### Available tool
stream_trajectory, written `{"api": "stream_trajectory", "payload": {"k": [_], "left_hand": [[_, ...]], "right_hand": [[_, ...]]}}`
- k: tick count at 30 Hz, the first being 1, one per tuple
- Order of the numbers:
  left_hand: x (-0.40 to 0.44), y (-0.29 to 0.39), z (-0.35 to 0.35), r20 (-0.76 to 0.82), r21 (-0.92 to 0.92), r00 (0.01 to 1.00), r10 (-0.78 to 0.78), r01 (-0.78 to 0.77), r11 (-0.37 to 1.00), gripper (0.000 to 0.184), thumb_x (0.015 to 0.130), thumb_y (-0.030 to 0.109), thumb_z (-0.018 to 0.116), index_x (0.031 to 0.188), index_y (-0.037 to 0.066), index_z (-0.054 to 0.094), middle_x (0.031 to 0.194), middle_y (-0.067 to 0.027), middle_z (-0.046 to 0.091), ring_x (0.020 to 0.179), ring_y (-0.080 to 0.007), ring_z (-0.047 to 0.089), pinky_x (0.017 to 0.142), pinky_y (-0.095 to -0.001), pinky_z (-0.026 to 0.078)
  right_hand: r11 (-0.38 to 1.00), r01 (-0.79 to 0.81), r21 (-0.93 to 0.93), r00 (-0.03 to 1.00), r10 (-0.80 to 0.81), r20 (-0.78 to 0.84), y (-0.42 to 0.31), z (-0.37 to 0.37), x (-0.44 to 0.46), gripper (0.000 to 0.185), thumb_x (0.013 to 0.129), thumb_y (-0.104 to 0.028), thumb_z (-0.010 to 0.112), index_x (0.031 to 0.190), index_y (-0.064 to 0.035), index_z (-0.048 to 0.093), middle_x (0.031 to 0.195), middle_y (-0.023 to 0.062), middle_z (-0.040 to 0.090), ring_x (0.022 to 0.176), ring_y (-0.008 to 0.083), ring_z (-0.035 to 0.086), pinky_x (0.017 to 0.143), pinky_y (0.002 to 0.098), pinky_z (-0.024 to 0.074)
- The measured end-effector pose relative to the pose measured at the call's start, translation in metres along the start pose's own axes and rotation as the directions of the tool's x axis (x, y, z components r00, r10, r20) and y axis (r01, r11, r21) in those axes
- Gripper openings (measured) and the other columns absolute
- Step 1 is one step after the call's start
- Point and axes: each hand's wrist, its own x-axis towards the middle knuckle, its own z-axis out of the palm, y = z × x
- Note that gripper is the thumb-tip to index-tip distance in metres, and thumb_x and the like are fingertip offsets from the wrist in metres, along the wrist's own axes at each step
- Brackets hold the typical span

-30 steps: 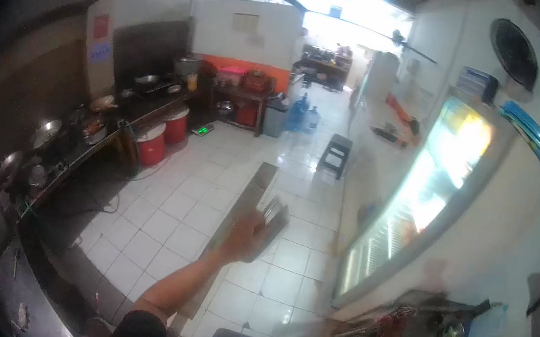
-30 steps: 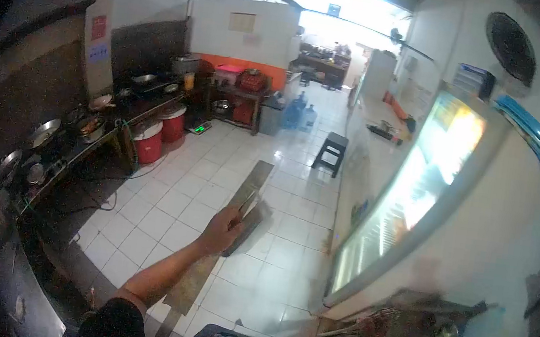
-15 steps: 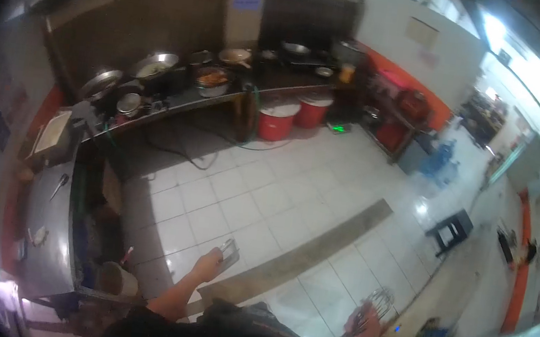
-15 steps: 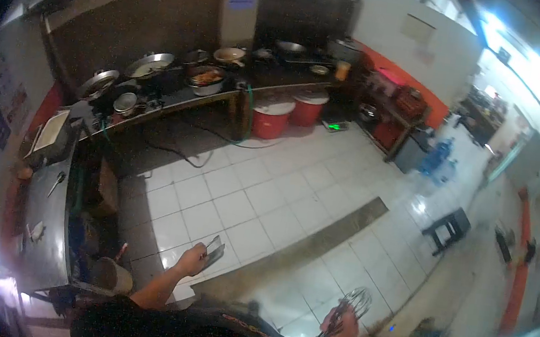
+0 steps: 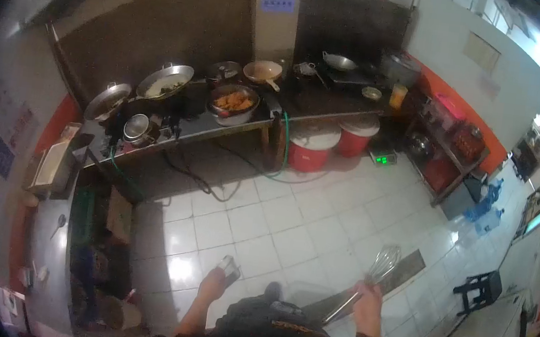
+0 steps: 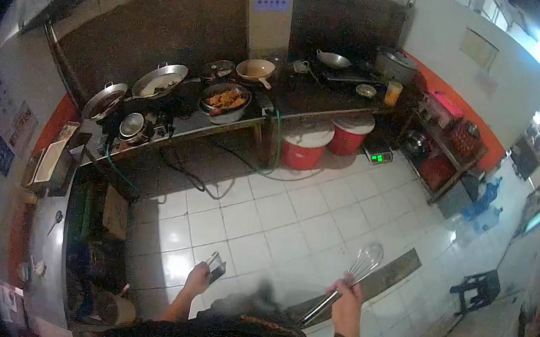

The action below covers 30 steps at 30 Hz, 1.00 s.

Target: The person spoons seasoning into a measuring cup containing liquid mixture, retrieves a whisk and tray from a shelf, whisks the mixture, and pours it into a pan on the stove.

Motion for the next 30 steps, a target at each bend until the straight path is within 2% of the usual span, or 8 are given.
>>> {"api": "stream_trajectory", "payload": {"k": [6, 8, 14, 19, 21, 23, 29, 30], "left_hand": [[0.238, 0.08, 0.043, -0.006, -0.027, 0.933, 0.36, -0.36, 0.933, 0.01, 0.075, 0.007, 0.057, 0.077, -0.002, 0.053, 0.09, -0.0192, 0.052, 0.086, -0.038, 0.051, 0.075, -0.0446, 0.043], [0.317, 0.124, 0.045, -0.027, -0.07, 0.894, 0.446, -0.447, 0.892, 0.008, 0.075, 0.006, 0.057, 0.077, -0.001, 0.053, 0.089, -0.0191, 0.052, 0.084, -0.0382, 0.05, 0.074, -0.0448, 0.043], [0.53, 0.215, 0.084, -0.179, -0.082, 0.818, 0.546, -0.566, 0.821, 0.007, 0.074, 0.004, 0.057, 0.079, 0.0, 0.054, 0.09, -0.0186, 0.053, 0.085, -0.0376, 0.051, 0.074, -0.0433, 0.043], [0.682, 0.28, 0.103, -0.231, 0.038, 0.805, 0.547, -0.554, 0.831, 0.01, 0.077, 0.008, 0.055, 0.084, 0.0, 0.056, 0.094, -0.0186, 0.054, 0.089, -0.0371, 0.051, 0.075, -0.0425, 0.042], [0.736, 0.302, 0.108, -0.337, -0.092, 0.844, 0.417, -0.471, 0.877, 0.014, 0.081, 0.011, 0.051, 0.087, 0.0, 0.057, 0.094, -0.0191, 0.054, 0.091, -0.0388, 0.051, 0.076, -0.0442, 0.041], [0.787, 0.31, 0.111, -0.299, -0.065, 0.875, 0.38, -0.416, 0.907, 0.018, 0.083, 0.014, 0.049, 0.089, -0.001, 0.057, 0.096, -0.0201, 0.054, 0.093, -0.0394, 0.05, 0.078, -0.0449, 0.04], [0.964, 0.316, 0.141, -0.318, 0.375, 0.741, 0.591, -0.475, 0.796, 0.022, 0.077, 0.006, 0.049, 0.094, 0.0, 0.06, 0.102, -0.0166, 0.055, 0.098, -0.0342, 0.05, 0.083, -0.0422, 0.041], [0.993, 0.316, 0.146, -0.306, 0.367, 0.732, 0.608, -0.499, 0.785, 0.022, 0.077, 0.006, 0.049, 0.094, 0.0, 0.06, 0.102, -0.0166, 0.055, 0.098, -0.0342, 0.05, 0.083, -0.0422, 0.041]], "right_hand": [[0.914, 0.16, -0.373, 0.96, -0.055, 0.276, 0.037, -0.006, 0.119, 0.017, 0.083, -0.004, 0.055, 0.098, -0.0017, 0.048, 0.083, 0.0071, 0.054, 0.071, 0.02, 0.056, 0.066, 0.0347, 0.0469], [0.919, 0.277, -0.282, 0.958, -0.288, 0.002, 0.02, 0.009, 0.171, 0.018, 0.086, -0.013, 0.057, 0.097, -0.0012, 0.048, 0.079, 0.0083, 0.054, 0.069, 0.02, 0.056, 0.063, 0.0331, 0.0473], [0.979, 0.19, -0.072, 0.865, -0.202, -0.46, -0.079, 0.004, 0.363, 0.023, 0.087, -0.019, 0.055, 0.099, -0.0015, 0.048, 0.072, 0.0118, 0.056, 0.052, 0.017, 0.05, 0.045, 0.0295, 0.0449], [0.976, -0.129, -0.177, 0.951, 0.071, -0.301, -0.086, -0.012, 0.531, 0.048, 0.087, -0.02, 0.054, 0.13, -0.01, 0.035, 0.081, 0.0167, 0.06, 0.048, 0.0155, 0.048, 0.041, 0.0294, 0.0431], [0.944, -0.247, -0.22, 0.938, 0.175, -0.301, -0.089, 0.017, 0.574, 0.058, 0.087, -0.02, 0.054, 0.138, -0.014, 0.027, 0.084, 0.018, 0.061, 0.048, 0.0152, 0.048, 0.041, 0.0288, 0.0428], [0.956, -0.228, -0.185, 0.974, 0.224, -0.04, -0.106, 0.053, 0.607, 0.067, 0.087, -0.018, 0.055, 0.142, -0.0153, 0.017, 0.085, 0.0172, 0.06, 0.049, 0.0149, 0.049, 0.042, 0.0294, 0.0444], [0.921, -0.313, 0.231, 0.948, 0.317, 0.02, -0.134, 0.086, 0.765, 0.028, 0.088, -0.013, 0.056, 0.115, -0.0061, 0.052, 0.085, 0.0113, 0.057, 0.063, 0.0152, 0.053, 0.055, 0.0241, 0.0496], [0.999, -0.034, -0.029, 0.999, 0.033, -0.029, -0.137, 0.096, 0.788, 0.027, 0.088, -0.011, 0.057, 0.113, -0.0029, 0.052, 0.085, 0.0105, 0.057, 0.065, 0.0142, 0.053, 0.057, 0.0243, 0.0499]]}}
